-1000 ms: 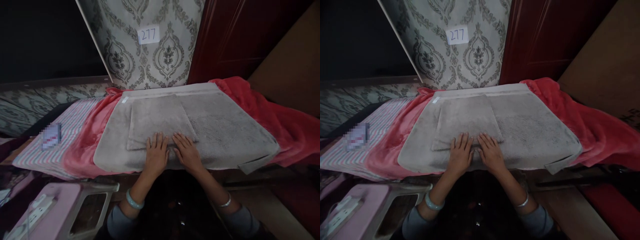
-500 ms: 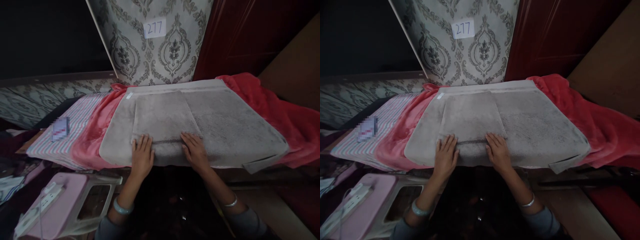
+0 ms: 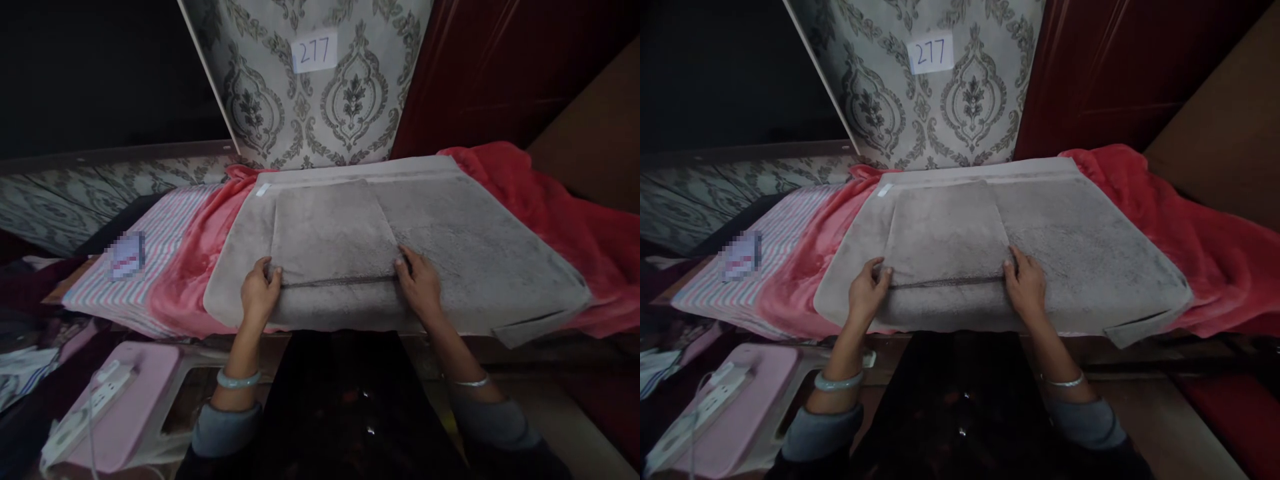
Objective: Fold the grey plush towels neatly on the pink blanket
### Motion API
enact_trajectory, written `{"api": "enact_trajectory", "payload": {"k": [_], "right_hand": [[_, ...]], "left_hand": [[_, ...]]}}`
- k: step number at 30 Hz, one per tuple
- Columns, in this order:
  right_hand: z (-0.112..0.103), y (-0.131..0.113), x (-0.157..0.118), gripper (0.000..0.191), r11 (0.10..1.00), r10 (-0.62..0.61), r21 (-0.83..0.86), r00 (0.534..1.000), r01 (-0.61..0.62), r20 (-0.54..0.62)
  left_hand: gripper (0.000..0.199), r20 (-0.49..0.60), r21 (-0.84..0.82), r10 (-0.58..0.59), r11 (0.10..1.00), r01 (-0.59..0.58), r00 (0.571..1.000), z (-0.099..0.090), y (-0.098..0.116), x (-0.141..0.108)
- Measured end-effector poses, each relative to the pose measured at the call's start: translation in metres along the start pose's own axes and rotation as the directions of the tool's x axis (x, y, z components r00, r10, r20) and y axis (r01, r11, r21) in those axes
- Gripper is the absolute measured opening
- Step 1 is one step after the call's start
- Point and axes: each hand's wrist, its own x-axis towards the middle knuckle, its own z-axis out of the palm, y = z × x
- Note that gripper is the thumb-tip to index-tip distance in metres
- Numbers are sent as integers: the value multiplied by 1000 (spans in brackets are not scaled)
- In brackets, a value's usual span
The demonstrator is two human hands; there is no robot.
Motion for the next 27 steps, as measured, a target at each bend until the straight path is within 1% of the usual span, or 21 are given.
{"api": "enact_trajectory", "payload": {"k": [2,5,7,9,12,14,16,18,19,20,22,23,25,27], "right_hand": [[-2,0,8,53,999,41,-2,997,-41,60],[-5,0,16,52,998,70,-7,986,-69,149],[-5,-1,15,52,998,61,-14,986,-59,157],[-4,-2,12,52,1000,27,-19,992,-25,121],[0,-3,5,50,999,-37,-39,999,39,38],[1,-3,2,48,996,-69,-63,998,68,-12],[-2,-4,1,45,993,-94,-78,994,90,-55],[-8,-11,3,43,990,-130,-69,987,124,-91],[-11,-17,4,43,987,-154,-56,983,149,-100],[-13,-24,7,43,983,-183,-40,978,180,-98],[-14,-41,12,45,969,-245,-24,968,244,-58],[-12,-50,15,47,962,-273,-32,962,273,-17],[-4,-64,17,51,945,-308,-76,945,317,108],[7,-70,16,53,929,-304,-133,917,345,260]], "left_hand": [[50,8,41,-21,999,20,1000,2,3,2],[48,0,37,3,999,-3,1000,4,4,1],[47,-4,15,34,999,-34,999,5,2,0],[45,-9,-8,69,998,-69,998,5,-1,0],[43,-29,-33,111,993,-112,993,5,-6,1],[42,-80,-29,141,989,-144,987,5,-8,0],[39,-167,16,185,983,-185,968,4,-4,-1],[38,-226,69,256,967,-247,940,4,8,-3],[39,-222,83,302,953,-291,927,5,19,-4],[40,-194,85,353,935,-343,915,7,32,-5],[44,-94,76,460,888,-454,883,14,63,-5],[46,-40,80,503,863,-500,863,19,78,-3],[50,66,113,556,821,-559,829,30,105,0],[54,176,164,551,801,-576,816,41,119,2]]}}
